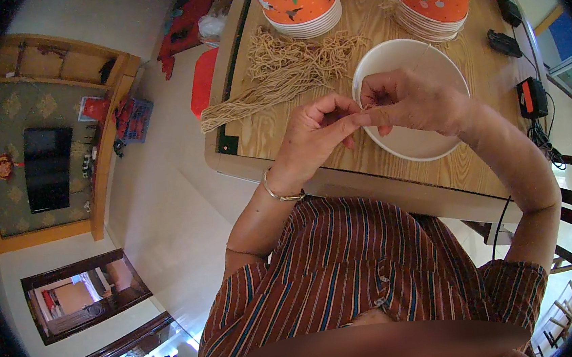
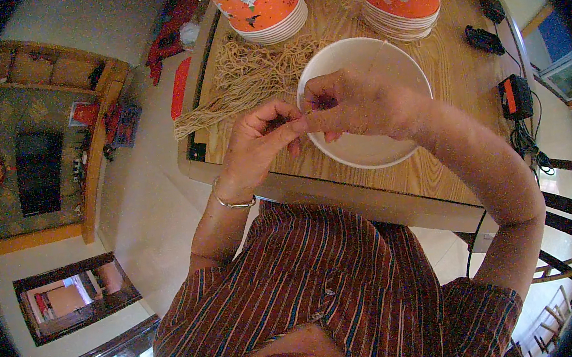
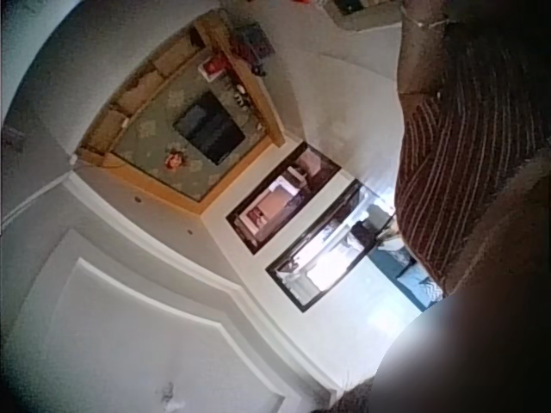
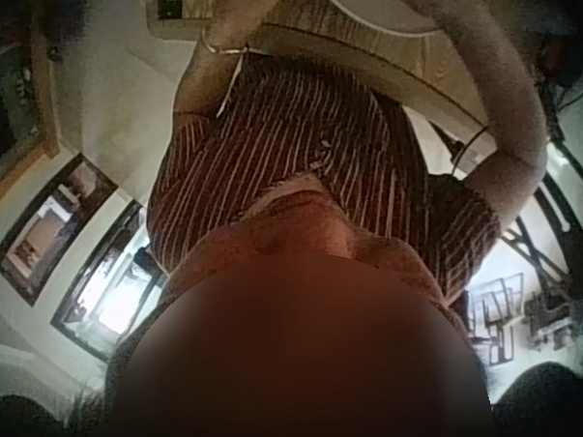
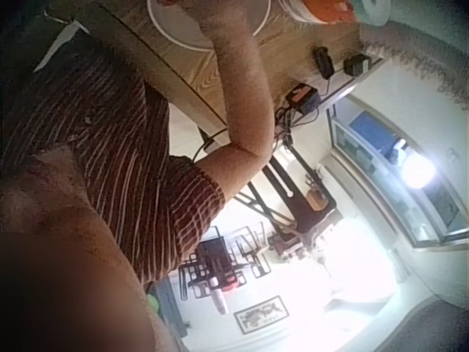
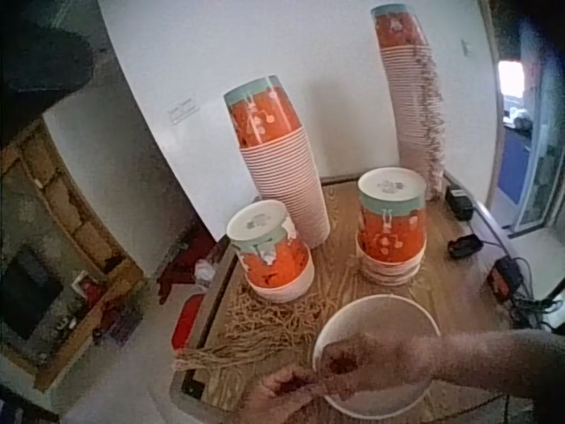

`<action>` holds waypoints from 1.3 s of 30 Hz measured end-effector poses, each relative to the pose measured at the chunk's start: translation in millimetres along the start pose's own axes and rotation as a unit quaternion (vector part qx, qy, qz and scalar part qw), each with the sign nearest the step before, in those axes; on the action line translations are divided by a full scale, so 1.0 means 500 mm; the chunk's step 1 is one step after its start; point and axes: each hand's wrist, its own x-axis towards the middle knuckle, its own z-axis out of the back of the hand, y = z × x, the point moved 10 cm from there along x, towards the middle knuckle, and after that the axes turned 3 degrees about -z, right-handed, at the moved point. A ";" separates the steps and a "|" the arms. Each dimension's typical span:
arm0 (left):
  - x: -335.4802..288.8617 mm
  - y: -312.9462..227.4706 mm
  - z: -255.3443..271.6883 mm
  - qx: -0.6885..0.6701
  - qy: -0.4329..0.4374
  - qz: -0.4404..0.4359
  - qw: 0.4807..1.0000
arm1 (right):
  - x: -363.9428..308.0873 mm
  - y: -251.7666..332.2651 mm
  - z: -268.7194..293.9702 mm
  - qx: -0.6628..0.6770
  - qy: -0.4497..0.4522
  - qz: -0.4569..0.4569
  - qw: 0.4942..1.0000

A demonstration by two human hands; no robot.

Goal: The person is tying thin straw-like strings into small loops or knots over a white bowl on a wooden table.

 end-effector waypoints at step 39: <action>0.002 0.035 0.024 -0.008 -0.070 -0.086 0.994 | 0.016 0.021 0.015 0.000 -0.017 0.047 0.999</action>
